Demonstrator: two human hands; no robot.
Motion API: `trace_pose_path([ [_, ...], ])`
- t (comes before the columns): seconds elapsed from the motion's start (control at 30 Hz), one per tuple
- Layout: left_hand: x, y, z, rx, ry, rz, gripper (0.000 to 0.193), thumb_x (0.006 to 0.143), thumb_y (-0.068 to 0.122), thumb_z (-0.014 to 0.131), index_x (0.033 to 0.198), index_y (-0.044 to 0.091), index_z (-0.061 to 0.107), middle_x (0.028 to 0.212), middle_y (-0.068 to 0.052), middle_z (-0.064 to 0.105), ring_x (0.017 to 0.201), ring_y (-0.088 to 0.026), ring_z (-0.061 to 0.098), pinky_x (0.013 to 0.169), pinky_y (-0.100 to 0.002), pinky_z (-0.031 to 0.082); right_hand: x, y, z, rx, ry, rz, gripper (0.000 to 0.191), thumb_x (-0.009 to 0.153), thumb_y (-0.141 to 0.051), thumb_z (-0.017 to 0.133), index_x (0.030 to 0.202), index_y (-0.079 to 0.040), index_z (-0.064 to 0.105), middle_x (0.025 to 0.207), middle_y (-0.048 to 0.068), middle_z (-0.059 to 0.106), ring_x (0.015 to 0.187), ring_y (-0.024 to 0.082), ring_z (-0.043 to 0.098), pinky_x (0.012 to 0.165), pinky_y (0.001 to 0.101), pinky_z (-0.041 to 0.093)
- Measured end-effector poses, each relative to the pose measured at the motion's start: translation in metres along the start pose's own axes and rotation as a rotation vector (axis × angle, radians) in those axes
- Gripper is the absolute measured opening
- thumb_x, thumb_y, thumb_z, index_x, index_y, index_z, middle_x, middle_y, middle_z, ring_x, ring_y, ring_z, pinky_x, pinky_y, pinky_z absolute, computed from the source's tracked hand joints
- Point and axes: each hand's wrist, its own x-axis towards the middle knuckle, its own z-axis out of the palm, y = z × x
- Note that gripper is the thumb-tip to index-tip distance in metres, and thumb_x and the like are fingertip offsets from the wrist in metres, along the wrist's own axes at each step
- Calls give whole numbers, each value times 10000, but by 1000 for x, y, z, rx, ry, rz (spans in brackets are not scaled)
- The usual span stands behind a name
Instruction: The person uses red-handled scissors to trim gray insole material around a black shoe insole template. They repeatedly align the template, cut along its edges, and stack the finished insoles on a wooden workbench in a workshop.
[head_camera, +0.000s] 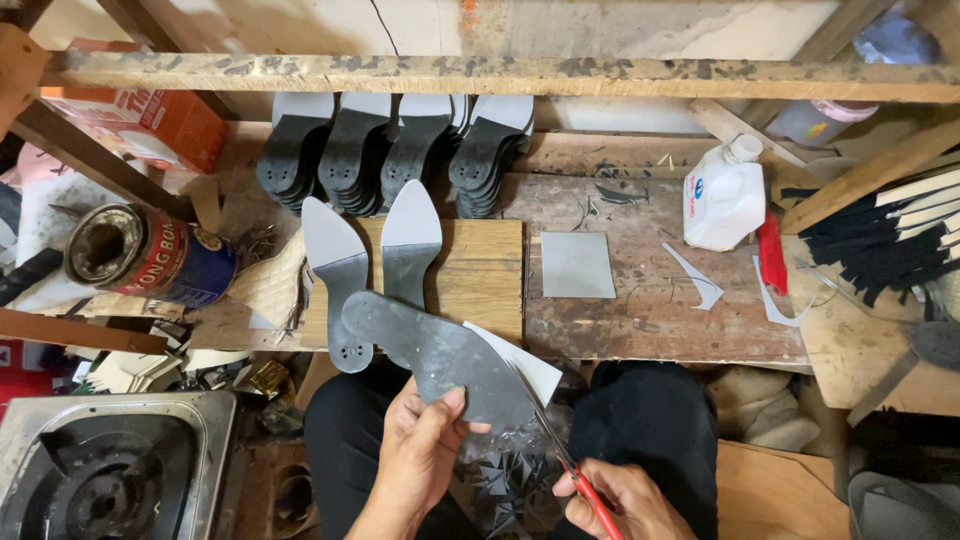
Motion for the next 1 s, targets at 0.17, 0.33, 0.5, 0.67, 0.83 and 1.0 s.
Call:
trace_pose_path([
  [0.17,2,0,-3,8,-23,-4,305,928,76,588,1221,-6,605,1033,-96,723,875,-184,701,738,-378,595,-2,4,-6,2,-48,87,332,844,-344,816,1026,-68,783,620,-38,609,559,44,519,511,238,400],
  [0.33,4,-1,-4,-14,-52,1,298,936,79,592,1219,-15,605,1039,-102,719,886,-191,695,760,-381,581,0,10,-10,121,-143,-31,306,882,-303,797,1032,-43,734,704,-30,692,627,36,610,575,216,493],
  [0.5,5,3,-2,-49,-86,-27,327,930,96,590,1239,-8,601,1052,-93,720,903,-186,694,792,-375,575,-2,26,-10,33,-96,-9,280,882,-273,828,1009,-31,767,686,-28,682,627,37,614,574,215,501],
  [0.67,6,8,2,-57,-67,-50,347,940,103,599,1269,-8,591,1058,-94,715,914,-189,691,808,-376,576,-1,49,-6,386,-201,-9,254,950,-185,713,1093,24,722,676,-32,599,587,40,533,535,213,415],
  [0.83,9,8,2,-39,-71,-13,367,923,87,586,1276,-11,567,1065,-107,718,911,-204,709,791,-394,595,-2,56,-5,258,-186,46,300,1019,-183,550,1143,14,740,667,-34,557,572,50,535,541,229,428],
  [1.0,6,-1,4,14,-119,-71,377,926,77,582,1289,-19,562,1061,-103,708,891,-190,711,756,-377,599,0,24,1,215,-99,164,284,942,-186,612,1134,-12,729,597,-16,502,494,72,467,468,249,358],
])
